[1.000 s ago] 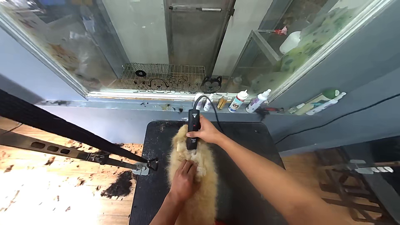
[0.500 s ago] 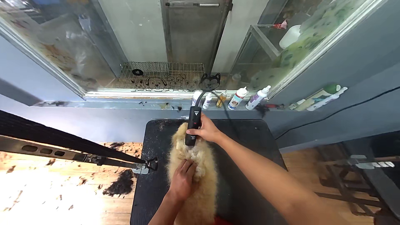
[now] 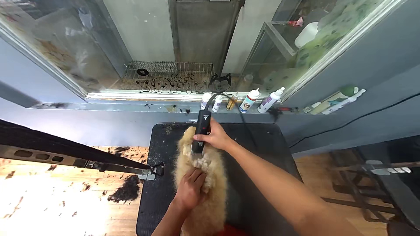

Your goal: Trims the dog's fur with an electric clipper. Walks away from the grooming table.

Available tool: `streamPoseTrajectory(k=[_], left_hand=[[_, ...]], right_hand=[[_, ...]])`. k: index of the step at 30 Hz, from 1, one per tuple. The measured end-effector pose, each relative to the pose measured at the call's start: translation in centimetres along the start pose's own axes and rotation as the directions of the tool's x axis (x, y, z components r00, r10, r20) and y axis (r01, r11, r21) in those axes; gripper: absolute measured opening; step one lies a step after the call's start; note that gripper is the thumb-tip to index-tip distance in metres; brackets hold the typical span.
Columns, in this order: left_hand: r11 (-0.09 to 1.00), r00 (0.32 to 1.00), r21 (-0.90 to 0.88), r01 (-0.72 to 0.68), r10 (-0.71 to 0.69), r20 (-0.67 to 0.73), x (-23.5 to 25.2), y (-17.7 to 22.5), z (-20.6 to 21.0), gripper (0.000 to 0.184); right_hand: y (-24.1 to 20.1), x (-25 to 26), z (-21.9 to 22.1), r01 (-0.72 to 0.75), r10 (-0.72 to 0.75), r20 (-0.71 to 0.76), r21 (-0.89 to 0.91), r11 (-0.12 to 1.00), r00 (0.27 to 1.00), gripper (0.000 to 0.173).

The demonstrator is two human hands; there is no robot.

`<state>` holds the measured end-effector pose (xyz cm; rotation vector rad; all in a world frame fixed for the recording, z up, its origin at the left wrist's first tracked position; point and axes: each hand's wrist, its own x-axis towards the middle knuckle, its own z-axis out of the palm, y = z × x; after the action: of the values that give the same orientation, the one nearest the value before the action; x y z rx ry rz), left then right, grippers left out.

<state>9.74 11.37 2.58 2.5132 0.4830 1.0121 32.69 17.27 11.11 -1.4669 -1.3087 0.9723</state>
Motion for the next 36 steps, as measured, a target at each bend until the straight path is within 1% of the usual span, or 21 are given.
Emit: streamPoseTrajectory(k=[2,4,6,7,8,9,10,11,12,13,15,17,18,19,21,23,25,28,30,32,36], left_hand=[[1.000,0.999,0.003,-0.018,0.018,0.026,-0.1,0.0,-0.2,0.034],[0.999,0.999,-0.003,-0.044,0.044,0.025,0.1,-0.2,-0.3,0.035],[0.999,0.998,-0.005,-0.044,0.043,-0.053,0.5,-0.5,-0.7,0.047],[0.999,0.992,-0.036,0.003,-0.007,-0.124,0.6,-0.4,-1.0,0.056],[0.988,0.973,-0.122,0.096,-0.119,-0.198,0.7,-0.3,-1.3,0.062],[0.946,0.931,-0.244,0.214,-0.273,-0.241,1.0,-0.2,-1.7,0.063],[0.871,0.869,-0.382,0.308,-0.421,-0.261,1.7,-0.2,-2.0,0.059],[0.790,0.806,-0.504,0.349,-0.528,-0.269,2.6,-0.4,-2.2,0.049],[0.723,0.771,-0.588,0.364,-0.588,-0.245,3.3,-0.9,-2.4,0.037],[0.670,0.767,-0.641,0.376,-0.613,-0.191,3.9,-1.4,-2.5,0.028],[0.550,0.755,-0.706,0.446,-0.655,-0.034,4.7,-2.4,-2.2,0.027],[0.419,0.705,-0.727,0.544,-0.697,0.127,4.9,-3.3,-1.4,0.026],[0.411,0.690,-0.686,0.601,-0.699,0.186,4.9,-3.7,-0.9,0.022],[0.451,0.695,-0.610,0.652,-0.677,0.241,4.9,-4.0,-0.7,0.026],[0.586,0.718,-0.418,0.694,-0.611,0.334,5.1,-4.1,-0.9,0.048],[0.691,0.732,-0.268,0.672,-0.561,0.387,5.7,-3.5,-1.0,0.045],[0.783,0.744,-0.119,0.610,-0.515,0.426,6.1,-2.5,-1.0,0.044],[0.875,0.776,0.077,0.479,-0.462,0.429,6.4,-0.8,-0.5,0.048],[0.891,0.774,0.172,0.421,-0.452,0.444,6.2,0.3,-0.2,0.052],[0.894,0.762,0.217,0.392,-0.448,0.467,6.1,0.9,-0.3,0.055],[0.899,0.762,0.239,0.367,-0.438,0.477,5.8,1.3,-0.8,0.053]], right_hand=[[0.6,0.8,-0.1,-0.061,0.056,-0.065,-0.087,0.994,0.996,0.083],[0.6,0.9,0.1,-0.179,0.179,-0.008,-0.138,0.974,0.984,0.080],[0.5,0.3,0.6,-0.281,0.292,0.079,-0.126,0.952,0.953,0.077],[0.3,-0.2,0.8,-0.311,0.323,0.118,-0.113,0.944,0.939,0.076],[0.1,-0.7,0.9,-0.305,0.318,0.141,-0.108,0.946,0.937,0.076],[0.0,-1.3,1.0,-0.255,0.271,0.157,-0.116,0.960,0.950,0.076],[-0.3,-2.0,0.9,-0.170,0.190,0.171,-0.125,0.978,0.967,0.076],[-0.5,-2.9,0.9,-0.070,0.096,0.188,-0.138,0.988,0.978,0.076],[-0.7,-3.8,0.8,0.028,0.005,0.217,-0.151,0.988,0.976,0.078],[-0.9,-4.7,0.7,0.109,-0.067,0.245,-0.160,0.981,0.967,0.079],[-1.2,-6.2,0.3,0.252,-0.208,0.275,-0.135,0.958,0.939,0.068],[-0.7,-6.7,-0.1,0.396,-0.393,0.237,0.040,0.918,0.888,0.051],[-0.6,-6.6,-0.6,0.420,-0.438,0.194,0.125,0.899,0.878,0.048],[-0.5,-6.4,-1.1,0.413,-0.442,0.135,0.198,0.889,0.887,0.046],[-0.1,-5.5,-2.5,0.365,-0.378,-0.018,0.311,0.878,0.925,0.050],[0.1,-3.8,-3.7,0.307,-0.265,-0.163,0.345,0.887,0.950,0.059],[-0.1,-2.1,-4.1,0.214,-0.154,-0.222,0.280,0.936,0.963,0.069],[0.3,-0.3,-3.6,0.151,-0.134,-0.129,0.125,0.981,0.982,0.078],[0.9,0.6,-2.9,0.193,-0.183,-0.082,0.150,0.970,0.980,0.073],[1.4,1.4,-2.6,0.208,-0.205,-0.034,0.166,0.964,0.978,0.068],[1.6,2.0,-2.7,0.131,-0.142,0.117,0.099,0.986,0.983,0.076]])
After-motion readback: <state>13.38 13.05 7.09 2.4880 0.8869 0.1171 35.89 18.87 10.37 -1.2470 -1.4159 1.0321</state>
